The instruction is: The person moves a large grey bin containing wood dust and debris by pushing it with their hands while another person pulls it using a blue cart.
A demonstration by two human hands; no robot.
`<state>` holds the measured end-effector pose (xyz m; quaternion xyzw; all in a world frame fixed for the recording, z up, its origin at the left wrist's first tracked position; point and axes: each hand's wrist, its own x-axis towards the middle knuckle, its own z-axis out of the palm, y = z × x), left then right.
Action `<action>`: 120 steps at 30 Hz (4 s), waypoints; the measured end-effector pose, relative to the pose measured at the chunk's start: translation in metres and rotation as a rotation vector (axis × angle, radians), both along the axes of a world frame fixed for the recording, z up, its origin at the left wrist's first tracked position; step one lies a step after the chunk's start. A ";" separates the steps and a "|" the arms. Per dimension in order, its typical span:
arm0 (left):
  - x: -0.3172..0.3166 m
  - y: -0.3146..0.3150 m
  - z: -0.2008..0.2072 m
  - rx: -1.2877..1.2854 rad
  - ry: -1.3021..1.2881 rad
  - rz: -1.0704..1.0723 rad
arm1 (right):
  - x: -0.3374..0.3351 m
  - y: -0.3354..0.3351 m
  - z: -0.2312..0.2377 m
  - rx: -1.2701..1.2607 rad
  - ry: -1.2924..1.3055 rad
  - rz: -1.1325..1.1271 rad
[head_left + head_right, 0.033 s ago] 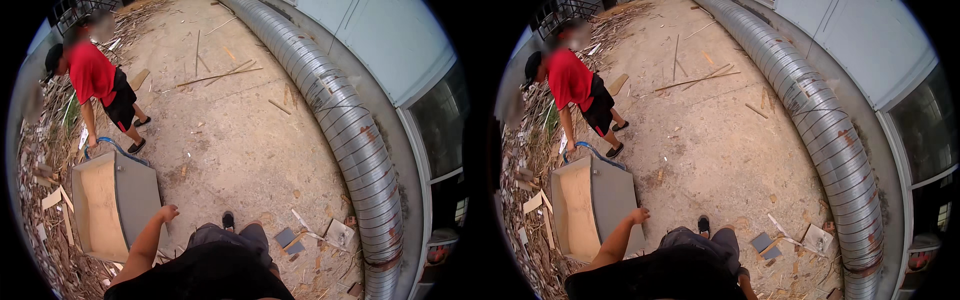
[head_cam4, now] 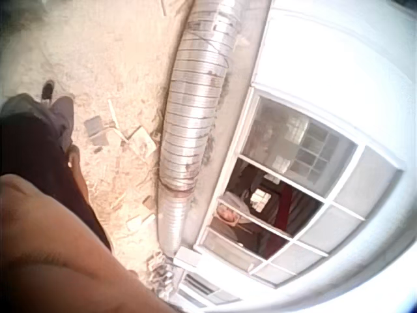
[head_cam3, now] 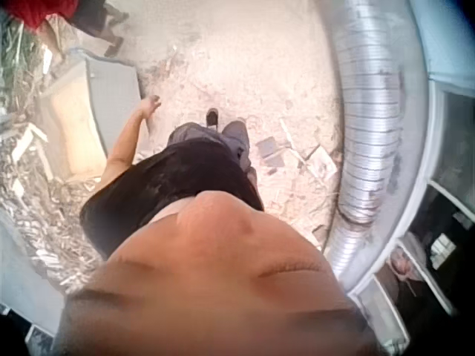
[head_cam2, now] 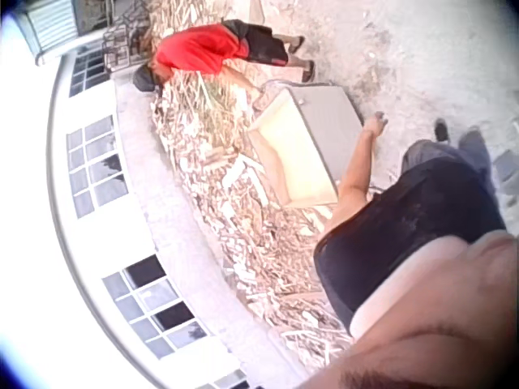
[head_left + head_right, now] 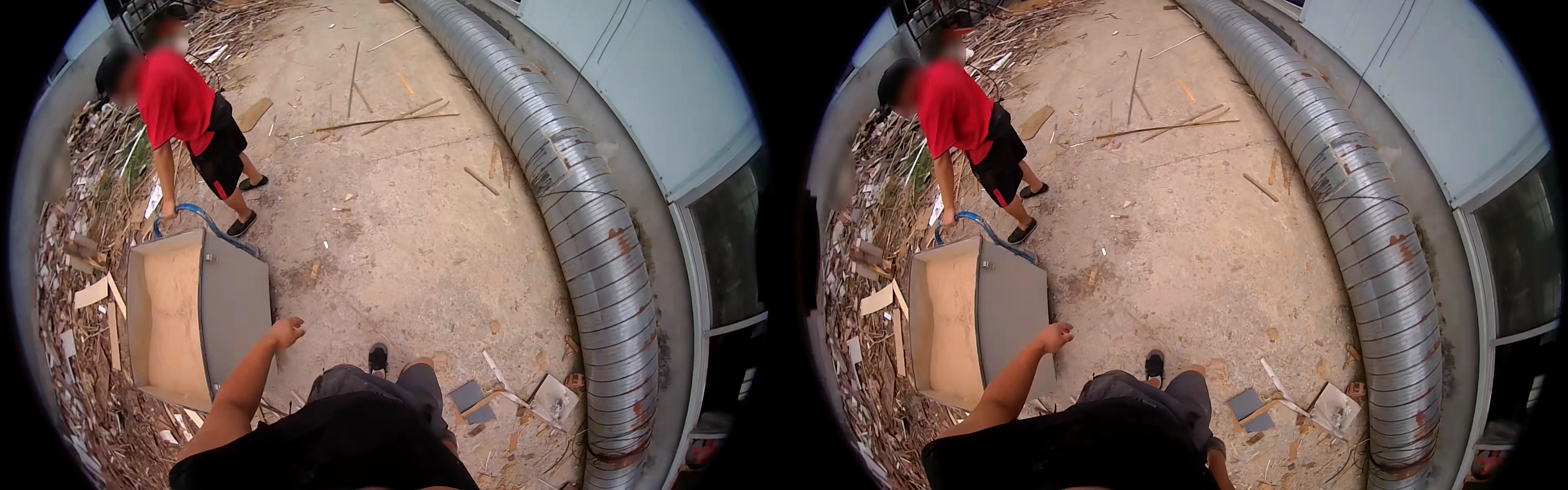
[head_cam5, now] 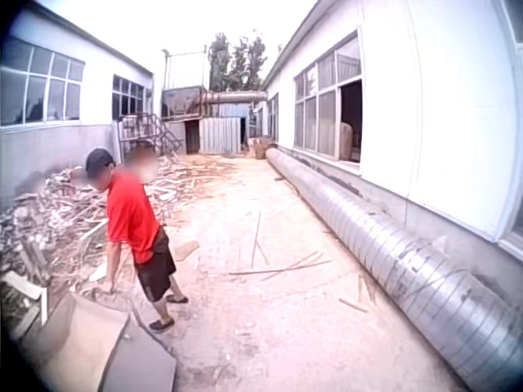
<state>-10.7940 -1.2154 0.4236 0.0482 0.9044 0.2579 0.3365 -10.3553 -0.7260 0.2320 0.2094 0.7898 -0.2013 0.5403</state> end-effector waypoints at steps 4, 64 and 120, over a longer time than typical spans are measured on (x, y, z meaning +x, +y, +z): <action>-0.010 -0.006 0.073 0.018 0.063 0.285 | -0.123 0.040 0.022 -0.108 0.168 0.121; 0.085 0.065 0.073 -0.002 -0.098 2.573 | -0.921 -0.676 0.123 -0.613 0.680 1.495; 0.884 0.015 -0.029 0.408 0.016 2.942 | -0.248 -0.857 0.197 -0.463 1.187 1.549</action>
